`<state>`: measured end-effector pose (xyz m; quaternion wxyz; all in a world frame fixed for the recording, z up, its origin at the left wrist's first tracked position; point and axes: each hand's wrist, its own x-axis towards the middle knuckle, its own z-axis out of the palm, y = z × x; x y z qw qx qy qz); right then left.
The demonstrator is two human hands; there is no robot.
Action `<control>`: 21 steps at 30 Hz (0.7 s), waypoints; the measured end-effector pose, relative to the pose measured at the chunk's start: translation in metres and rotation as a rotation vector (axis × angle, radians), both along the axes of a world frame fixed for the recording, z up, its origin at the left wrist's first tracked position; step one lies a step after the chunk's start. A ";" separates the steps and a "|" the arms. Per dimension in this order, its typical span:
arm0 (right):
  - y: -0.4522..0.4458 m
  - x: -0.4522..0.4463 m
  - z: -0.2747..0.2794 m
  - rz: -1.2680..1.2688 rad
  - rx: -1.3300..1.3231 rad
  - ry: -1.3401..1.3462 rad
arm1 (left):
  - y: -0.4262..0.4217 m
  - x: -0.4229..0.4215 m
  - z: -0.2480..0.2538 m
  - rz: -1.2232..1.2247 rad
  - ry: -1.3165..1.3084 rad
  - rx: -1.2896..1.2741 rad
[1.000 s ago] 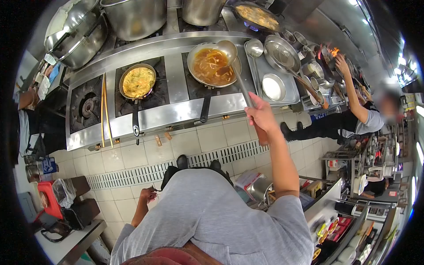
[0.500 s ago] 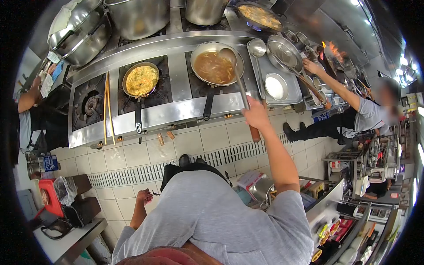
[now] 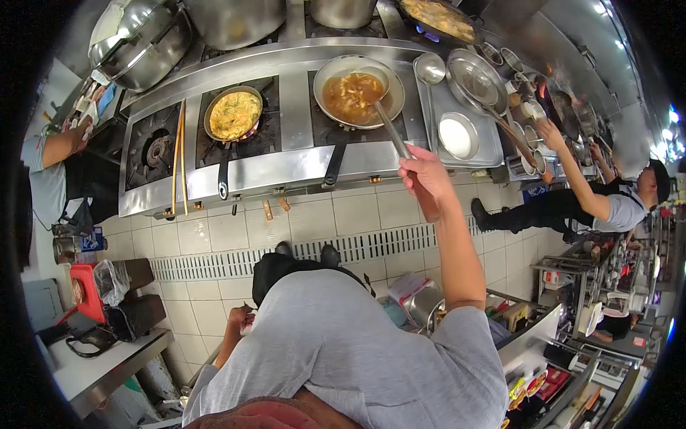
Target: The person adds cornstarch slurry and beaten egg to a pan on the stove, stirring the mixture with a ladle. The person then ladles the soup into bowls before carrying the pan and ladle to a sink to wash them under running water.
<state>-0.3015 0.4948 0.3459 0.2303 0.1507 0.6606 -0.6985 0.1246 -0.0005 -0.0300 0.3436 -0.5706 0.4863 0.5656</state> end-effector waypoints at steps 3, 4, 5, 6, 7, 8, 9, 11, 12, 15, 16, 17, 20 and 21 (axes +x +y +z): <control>0.005 -0.009 -0.006 0.057 0.108 0.092 | -0.004 0.001 -0.017 0.011 -0.043 -0.041; 0.007 -0.012 -0.009 0.090 0.137 0.134 | -0.010 -0.002 -0.020 0.016 -0.016 -0.016; 0.008 -0.014 -0.012 0.119 0.166 0.174 | -0.016 -0.005 -0.028 0.014 0.033 0.000; 0.009 -0.015 -0.013 0.129 0.241 0.224 | -0.022 -0.008 -0.034 0.010 0.081 0.016; 0.008 -0.014 -0.014 0.136 0.317 0.272 | -0.032 -0.010 -0.038 0.005 0.127 0.033; 0.004 -0.012 -0.011 0.144 0.396 0.317 | -0.042 -0.016 -0.036 -0.161 0.193 0.012; -0.001 -0.008 -0.008 0.127 0.515 0.337 | -0.053 -0.021 -0.035 -0.323 0.260 -0.023; -0.014 -0.005 -0.001 0.099 0.753 0.381 | -0.066 -0.035 -0.038 -0.025 0.133 0.011; -0.012 -0.008 -0.009 0.115 0.870 0.453 | -0.074 -0.043 -0.034 -0.018 0.124 0.004; -0.011 -0.009 -0.026 0.165 1.158 0.567 | -0.097 -0.046 -0.024 0.000 0.082 -0.022; -0.015 -0.006 -0.027 0.178 1.212 0.548 | -0.103 -0.047 -0.023 0.004 0.069 -0.038; -0.020 -0.003 -0.023 0.190 1.267 0.529 | -0.108 -0.048 -0.023 0.008 0.057 -0.053; -0.013 -0.003 -0.051 0.250 1.312 0.710 | -0.116 -0.042 -0.022 0.003 0.055 -0.057; -0.013 -0.005 -0.052 0.216 1.024 0.505 | -0.118 -0.042 -0.021 0.000 0.059 -0.057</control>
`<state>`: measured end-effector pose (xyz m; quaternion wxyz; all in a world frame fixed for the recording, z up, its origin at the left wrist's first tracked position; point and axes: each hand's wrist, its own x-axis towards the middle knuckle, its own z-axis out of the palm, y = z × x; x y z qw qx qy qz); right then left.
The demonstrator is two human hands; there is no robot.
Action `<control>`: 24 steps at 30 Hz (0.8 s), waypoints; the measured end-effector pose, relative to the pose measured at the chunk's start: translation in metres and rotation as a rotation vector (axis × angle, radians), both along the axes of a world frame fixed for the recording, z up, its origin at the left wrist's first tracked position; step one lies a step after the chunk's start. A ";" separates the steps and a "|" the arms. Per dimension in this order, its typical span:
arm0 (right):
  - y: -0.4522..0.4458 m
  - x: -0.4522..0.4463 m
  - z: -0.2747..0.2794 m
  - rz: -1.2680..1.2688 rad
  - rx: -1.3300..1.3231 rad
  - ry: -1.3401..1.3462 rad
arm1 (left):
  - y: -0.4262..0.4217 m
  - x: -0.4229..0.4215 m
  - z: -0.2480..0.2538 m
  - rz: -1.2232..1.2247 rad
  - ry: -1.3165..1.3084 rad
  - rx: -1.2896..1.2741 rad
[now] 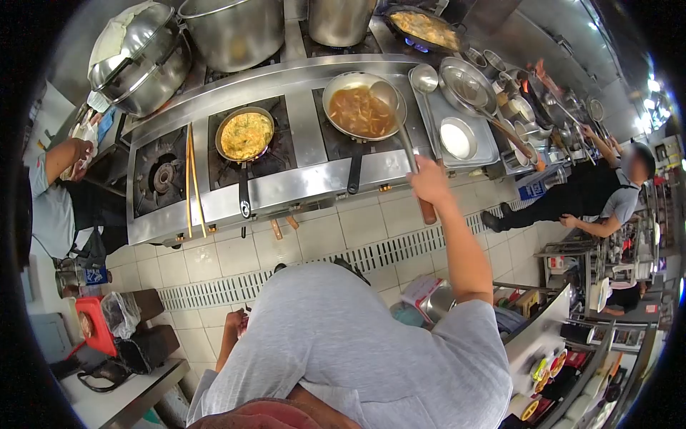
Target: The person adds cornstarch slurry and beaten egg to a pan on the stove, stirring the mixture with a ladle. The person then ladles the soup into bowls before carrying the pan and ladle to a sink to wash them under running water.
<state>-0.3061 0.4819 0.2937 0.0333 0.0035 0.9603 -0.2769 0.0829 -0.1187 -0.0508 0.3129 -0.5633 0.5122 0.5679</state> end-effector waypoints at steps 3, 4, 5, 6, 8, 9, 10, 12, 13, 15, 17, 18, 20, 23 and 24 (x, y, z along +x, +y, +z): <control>-0.022 0.010 0.029 -0.287 -0.939 -0.451 | -0.003 0.003 -0.009 0.003 0.061 0.069; -0.018 0.008 0.025 -0.289 -1.104 -0.525 | -0.005 0.006 -0.014 0.010 0.088 0.099; -0.015 0.005 0.024 -0.289 -1.268 -0.600 | -0.004 0.006 -0.011 0.006 0.086 0.101; -0.012 0.002 0.022 -0.286 -1.432 -0.673 | -0.002 0.004 -0.010 0.001 0.085 0.102; -0.011 0.005 0.021 -0.284 -1.436 -0.639 | 0.004 -0.001 -0.005 -0.024 0.072 0.096; -0.010 0.006 0.022 -0.273 -1.426 -0.631 | 0.006 -0.003 -0.001 -0.046 0.057 0.088; -0.009 0.007 0.024 -0.263 -1.416 -0.622 | 0.008 -0.005 0.003 -0.070 0.042 0.081; -0.014 0.012 0.036 -0.267 -1.250 -0.554 | 0.002 0.006 -0.024 -0.067 0.079 0.113; -0.018 0.014 0.044 -0.270 -1.167 -0.519 | 0.000 0.011 -0.033 -0.066 0.097 0.130; -0.025 0.019 0.054 -0.262 -1.021 -0.458 | 0.002 0.012 -0.025 -0.053 0.076 0.112; -0.021 0.017 0.049 -0.190 -0.860 -0.372 | 0.006 0.011 -0.019 -0.047 0.072 0.101; -0.014 0.012 0.040 -0.124 -0.771 -0.317 | 0.006 0.013 -0.020 -0.048 0.077 0.101; -0.011 0.011 0.035 -0.083 -0.569 -0.215 | 0.008 0.012 -0.017 -0.041 0.083 0.100; -0.014 0.017 0.042 -0.098 -0.197 -0.055 | 0.009 0.011 -0.012 -0.021 0.091 0.107; -0.010 0.016 0.038 -0.067 -0.052 0.013 | 0.009 0.012 -0.015 -0.016 0.099 0.115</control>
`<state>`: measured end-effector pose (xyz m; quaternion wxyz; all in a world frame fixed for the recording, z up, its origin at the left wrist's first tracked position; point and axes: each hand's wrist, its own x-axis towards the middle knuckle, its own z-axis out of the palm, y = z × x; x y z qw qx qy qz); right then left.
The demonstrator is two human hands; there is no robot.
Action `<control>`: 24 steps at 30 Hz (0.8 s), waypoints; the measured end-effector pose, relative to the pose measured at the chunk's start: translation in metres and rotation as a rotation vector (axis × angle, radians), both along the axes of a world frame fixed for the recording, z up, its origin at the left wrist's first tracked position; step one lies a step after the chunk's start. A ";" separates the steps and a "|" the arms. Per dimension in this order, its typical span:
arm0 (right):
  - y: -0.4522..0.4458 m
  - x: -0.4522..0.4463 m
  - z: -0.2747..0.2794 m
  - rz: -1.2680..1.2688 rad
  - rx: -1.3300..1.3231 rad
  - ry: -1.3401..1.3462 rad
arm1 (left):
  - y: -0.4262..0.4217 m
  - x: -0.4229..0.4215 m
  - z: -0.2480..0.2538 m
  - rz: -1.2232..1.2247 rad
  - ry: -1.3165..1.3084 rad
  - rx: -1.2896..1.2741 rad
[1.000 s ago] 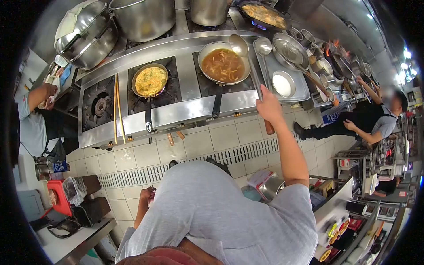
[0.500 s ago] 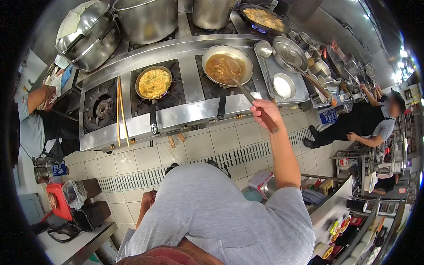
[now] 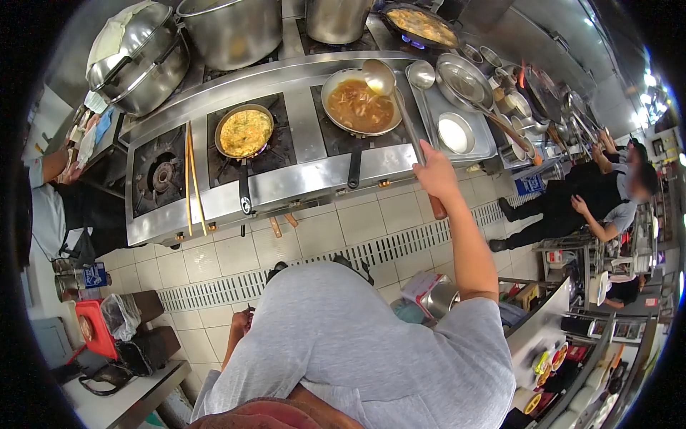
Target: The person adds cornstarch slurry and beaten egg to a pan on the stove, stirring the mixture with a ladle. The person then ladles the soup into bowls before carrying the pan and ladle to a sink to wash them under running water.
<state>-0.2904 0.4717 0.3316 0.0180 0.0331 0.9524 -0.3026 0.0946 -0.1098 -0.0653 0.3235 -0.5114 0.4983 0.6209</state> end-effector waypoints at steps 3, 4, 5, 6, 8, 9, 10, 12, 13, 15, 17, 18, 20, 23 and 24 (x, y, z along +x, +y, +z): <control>0.004 -0.001 -0.010 0.049 0.235 0.151 | 0.000 0.001 -0.009 -0.002 0.010 -0.003; 0.004 -0.002 -0.014 0.059 0.279 0.194 | 0.000 0.002 -0.012 -0.005 0.012 -0.009; 0.005 -0.003 -0.020 0.046 0.339 0.162 | 0.002 0.000 -0.009 -0.023 0.019 -0.021; 0.005 -0.005 -0.026 0.034 0.398 0.130 | 0.005 0.000 -0.003 -0.040 0.027 -0.035; 0.002 -0.007 -0.029 0.013 0.259 -0.020 | 0.006 0.001 -0.004 -0.025 0.027 -0.017; -0.002 -0.006 -0.025 0.003 0.061 -0.137 | 0.003 0.005 -0.016 0.006 0.019 0.016; -0.004 -0.006 -0.023 -0.006 -0.137 -0.252 | 0.001 0.007 -0.023 0.037 0.011 0.048; 0.002 -0.007 -0.022 -0.118 -0.764 -0.409 | 0.007 0.007 -0.010 0.087 0.037 0.023; 0.004 -0.007 -0.023 -0.176 -1.079 -0.483 | 0.008 0.005 -0.002 0.077 0.038 0.009; 0.002 -0.004 -0.016 -0.200 -1.228 -0.546 | 0.005 0.006 0.004 0.021 0.030 -0.021; 0.000 0.000 -0.007 -0.207 -1.271 -0.556 | 0.006 0.004 0.011 -0.023 0.016 -0.048; -0.004 0.005 -0.001 -0.211 -1.206 -0.510 | 0.008 0.002 0.016 -0.024 0.009 -0.059; -0.013 0.013 0.008 -0.222 -1.076 -0.419 | 0.008 0.003 0.018 -0.004 0.002 -0.045; -0.008 0.014 0.003 -0.134 -0.794 -0.360 | 0.003 0.008 0.005 0.047 0.003 0.017; -0.005 0.015 -0.001 -0.099 -0.698 -0.300 | 0.003 0.009 0.003 0.044 0.003 0.019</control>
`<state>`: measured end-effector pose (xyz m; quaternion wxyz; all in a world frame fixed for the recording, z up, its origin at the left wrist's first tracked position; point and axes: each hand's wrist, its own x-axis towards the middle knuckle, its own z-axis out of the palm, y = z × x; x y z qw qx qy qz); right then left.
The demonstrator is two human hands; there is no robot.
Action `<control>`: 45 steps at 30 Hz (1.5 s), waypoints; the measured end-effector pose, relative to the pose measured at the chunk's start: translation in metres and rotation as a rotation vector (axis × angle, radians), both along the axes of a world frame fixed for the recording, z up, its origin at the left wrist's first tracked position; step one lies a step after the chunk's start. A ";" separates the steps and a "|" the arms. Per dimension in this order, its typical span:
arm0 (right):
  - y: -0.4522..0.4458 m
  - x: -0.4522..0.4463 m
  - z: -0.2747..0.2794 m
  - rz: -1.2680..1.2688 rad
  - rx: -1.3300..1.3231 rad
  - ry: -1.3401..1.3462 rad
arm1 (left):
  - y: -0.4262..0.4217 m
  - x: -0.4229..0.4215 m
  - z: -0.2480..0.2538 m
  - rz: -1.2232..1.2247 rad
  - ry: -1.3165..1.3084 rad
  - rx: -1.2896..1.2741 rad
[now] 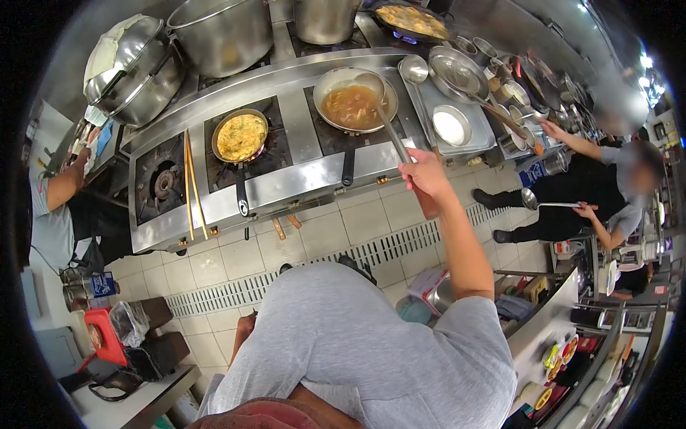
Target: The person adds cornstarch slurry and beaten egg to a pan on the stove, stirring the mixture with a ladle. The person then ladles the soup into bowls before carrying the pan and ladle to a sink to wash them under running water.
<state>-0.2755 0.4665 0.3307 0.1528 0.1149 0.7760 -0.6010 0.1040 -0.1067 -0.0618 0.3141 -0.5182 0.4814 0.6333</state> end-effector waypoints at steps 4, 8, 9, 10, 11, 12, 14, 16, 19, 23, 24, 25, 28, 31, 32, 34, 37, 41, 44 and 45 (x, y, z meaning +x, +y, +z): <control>-0.005 0.014 0.012 0.024 0.417 0.136 | 0.001 -0.003 -0.003 -0.041 0.000 -0.016; 0.000 0.021 0.011 0.105 0.789 0.377 | 0.000 -0.013 -0.002 -0.087 0.018 -0.025; -0.001 0.023 0.009 0.099 0.808 0.355 | -0.001 -0.014 -0.001 -0.096 0.024 -0.027; -0.003 0.025 0.007 0.093 0.826 0.331 | 0.000 -0.018 -0.001 -0.111 0.032 -0.029; -0.004 0.027 0.006 0.088 0.844 0.307 | 0.000 -0.021 0.000 -0.125 0.040 -0.034; -0.001 0.028 0.002 0.094 0.812 0.377 | 0.000 -0.024 0.001 -0.143 0.052 -0.038; 0.009 0.027 -0.014 0.104 0.746 0.515 | 0.001 -0.028 0.007 -0.216 0.105 -0.061; 0.015 0.024 -0.036 0.110 0.722 0.584 | 0.007 -0.038 0.023 -0.414 0.272 -0.129; 0.013 0.023 -0.022 0.054 0.299 0.273 | 0.007 -0.040 0.025 -0.381 0.275 -0.093; 0.017 0.038 -0.009 -0.190 -0.305 0.053 | -0.002 -0.035 -0.016 -0.062 -0.011 -0.151; 0.020 0.043 -0.002 -0.253 -0.389 0.015 | -0.002 -0.036 -0.017 -0.063 -0.030 -0.160; 0.025 0.050 0.000 -0.319 -0.463 -0.005 | -0.006 -0.034 -0.015 -0.069 -0.023 -0.145; 0.051 0.069 0.006 -0.325 -0.550 0.052 | -0.015 -0.026 -0.019 -0.096 -0.024 -0.048; 0.078 0.084 0.001 -0.421 -0.363 0.138 | -0.012 -0.013 -0.040 0.053 0.107 0.027; 0.087 0.087 -0.001 -0.440 -0.307 0.170 | -0.010 -0.012 -0.041 0.120 0.161 0.056; 0.104 0.091 -0.006 -0.455 -0.189 0.206 | -0.012 -0.013 -0.041 0.041 0.151 0.072; 0.130 0.092 -0.027 -0.470 -0.024 0.207 | -0.001 -0.025 -0.024 0.009 0.128 -0.011; 0.137 0.092 -0.030 -0.444 0.133 0.197 | -0.007 -0.033 -0.026 0.012 0.193 0.073; 0.138 0.092 -0.035 -0.455 0.186 0.203 | -0.013 -0.039 -0.029 -0.018 0.072 0.066; 0.138 0.093 -0.039 -0.460 0.200 0.209 | -0.014 -0.040 -0.029 -0.021 0.069 0.064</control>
